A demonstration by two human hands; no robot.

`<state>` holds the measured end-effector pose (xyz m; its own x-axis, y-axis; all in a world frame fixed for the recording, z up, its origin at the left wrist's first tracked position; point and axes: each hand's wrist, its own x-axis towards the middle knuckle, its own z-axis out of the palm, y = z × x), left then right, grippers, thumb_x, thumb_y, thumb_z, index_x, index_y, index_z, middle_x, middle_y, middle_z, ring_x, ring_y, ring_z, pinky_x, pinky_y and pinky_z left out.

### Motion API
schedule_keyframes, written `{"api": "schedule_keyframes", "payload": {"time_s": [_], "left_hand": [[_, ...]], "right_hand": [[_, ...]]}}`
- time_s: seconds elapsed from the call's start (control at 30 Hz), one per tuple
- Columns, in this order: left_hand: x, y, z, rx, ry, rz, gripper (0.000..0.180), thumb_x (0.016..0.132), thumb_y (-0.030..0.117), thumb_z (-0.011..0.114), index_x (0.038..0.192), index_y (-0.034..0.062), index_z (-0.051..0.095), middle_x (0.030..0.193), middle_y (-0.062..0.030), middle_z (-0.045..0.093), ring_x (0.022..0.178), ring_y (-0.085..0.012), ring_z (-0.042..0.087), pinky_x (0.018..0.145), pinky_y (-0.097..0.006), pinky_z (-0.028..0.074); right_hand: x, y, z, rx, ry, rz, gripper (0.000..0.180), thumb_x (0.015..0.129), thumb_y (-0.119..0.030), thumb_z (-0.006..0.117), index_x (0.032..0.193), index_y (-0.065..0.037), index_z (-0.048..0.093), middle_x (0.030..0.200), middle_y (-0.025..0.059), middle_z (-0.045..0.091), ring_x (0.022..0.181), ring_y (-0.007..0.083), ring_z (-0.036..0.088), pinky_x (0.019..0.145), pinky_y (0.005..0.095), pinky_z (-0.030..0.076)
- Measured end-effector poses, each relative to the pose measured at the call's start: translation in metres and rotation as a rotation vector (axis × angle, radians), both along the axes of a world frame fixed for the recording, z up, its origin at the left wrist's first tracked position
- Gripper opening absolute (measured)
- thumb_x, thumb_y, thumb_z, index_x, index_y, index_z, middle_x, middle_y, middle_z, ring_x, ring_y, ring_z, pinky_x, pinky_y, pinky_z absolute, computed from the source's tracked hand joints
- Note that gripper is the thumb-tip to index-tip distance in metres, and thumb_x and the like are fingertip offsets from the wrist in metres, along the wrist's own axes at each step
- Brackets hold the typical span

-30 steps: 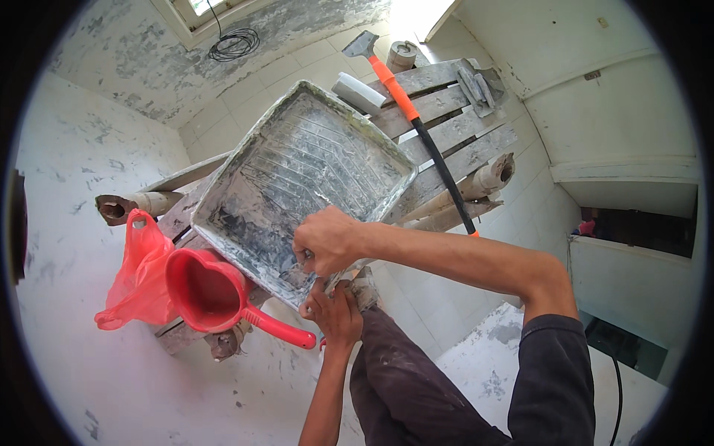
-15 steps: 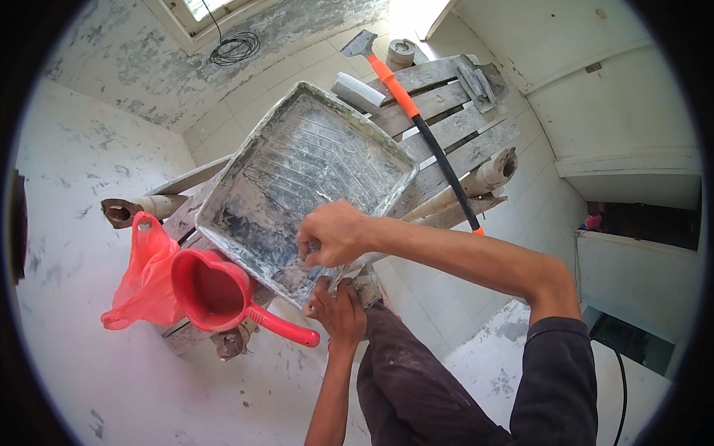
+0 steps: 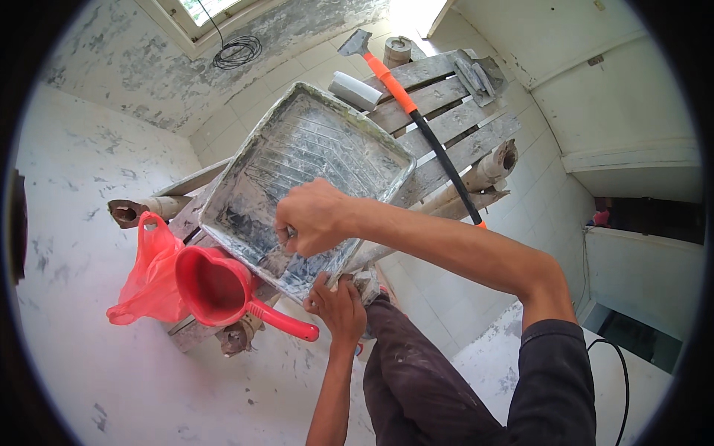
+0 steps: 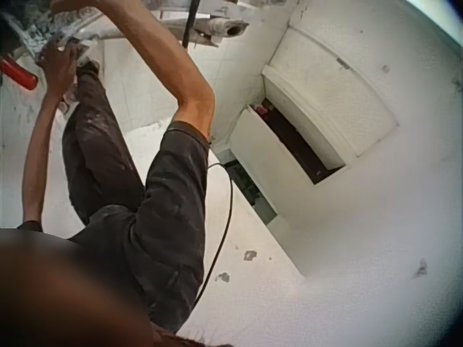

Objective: Preparing and applying patching compound to repair damaged walls.

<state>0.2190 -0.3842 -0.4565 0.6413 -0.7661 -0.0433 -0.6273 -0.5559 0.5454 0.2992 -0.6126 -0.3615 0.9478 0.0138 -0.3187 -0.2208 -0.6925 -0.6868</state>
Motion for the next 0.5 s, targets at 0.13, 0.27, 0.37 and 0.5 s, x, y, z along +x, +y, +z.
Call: {"api": "schedule_keyframes", "payload": {"time_s": [0.13, 0.27, 0.37, 0.5], "left_hand": [[0.001, -0.003, 0.007, -0.007, 0.035, -0.013, 0.022, 0.095, 0.018, 0.054, 0.106, 0.0079, 0.070, 0.132, -0.0187, 0.044, 0.123, -0.0329, 0.036, 0.101, -0.052, 0.019], [-0.001, -0.002, 0.007, 0.001, 0.035, -0.013, 0.023, 0.096, 0.018, 0.053, 0.107, 0.0078, 0.070, 0.132, -0.0187, 0.043, 0.124, -0.0331, 0.035, 0.101, -0.053, 0.019], [0.002, 0.000, 0.002, -0.004, 0.007, 0.001, 0.023, 0.096, 0.019, 0.052, 0.107, 0.0082, 0.069, 0.132, -0.0188, 0.043, 0.125, -0.0332, 0.035, 0.101, -0.053, 0.019], [0.002, -0.003, 0.007, 0.018, 0.028, -0.005, 0.022, 0.096, 0.019, 0.052, 0.107, 0.0088, 0.069, 0.132, -0.0192, 0.043, 0.125, -0.0334, 0.035, 0.101, -0.053, 0.019]], "right_hand": [[0.003, 0.006, -0.027, -0.209, 0.029, 0.073, 0.018, 0.066, -0.018, 0.073, 0.083, -0.012, 0.078, 0.081, 0.0107, 0.073, 0.081, 0.0329, 0.070, 0.068, 0.0449, 0.053], [0.006, 0.019, -0.030, -0.145, 0.047, 0.022, 0.019, 0.065, -0.017, 0.074, 0.083, -0.012, 0.078, 0.079, 0.0109, 0.073, 0.081, 0.0327, 0.070, 0.069, 0.0449, 0.053], [0.011, 0.017, -0.015, -0.094, 0.029, 0.056, 0.020, 0.065, -0.017, 0.074, 0.084, -0.012, 0.078, 0.081, 0.0109, 0.073, 0.081, 0.0326, 0.071, 0.069, 0.0449, 0.053], [0.003, 0.000, -0.008, -0.008, -0.097, -0.074, 0.016, 0.063, -0.017, 0.071, 0.077, -0.013, 0.077, 0.075, 0.0118, 0.072, 0.077, 0.0342, 0.070, 0.067, 0.0456, 0.053]]}}
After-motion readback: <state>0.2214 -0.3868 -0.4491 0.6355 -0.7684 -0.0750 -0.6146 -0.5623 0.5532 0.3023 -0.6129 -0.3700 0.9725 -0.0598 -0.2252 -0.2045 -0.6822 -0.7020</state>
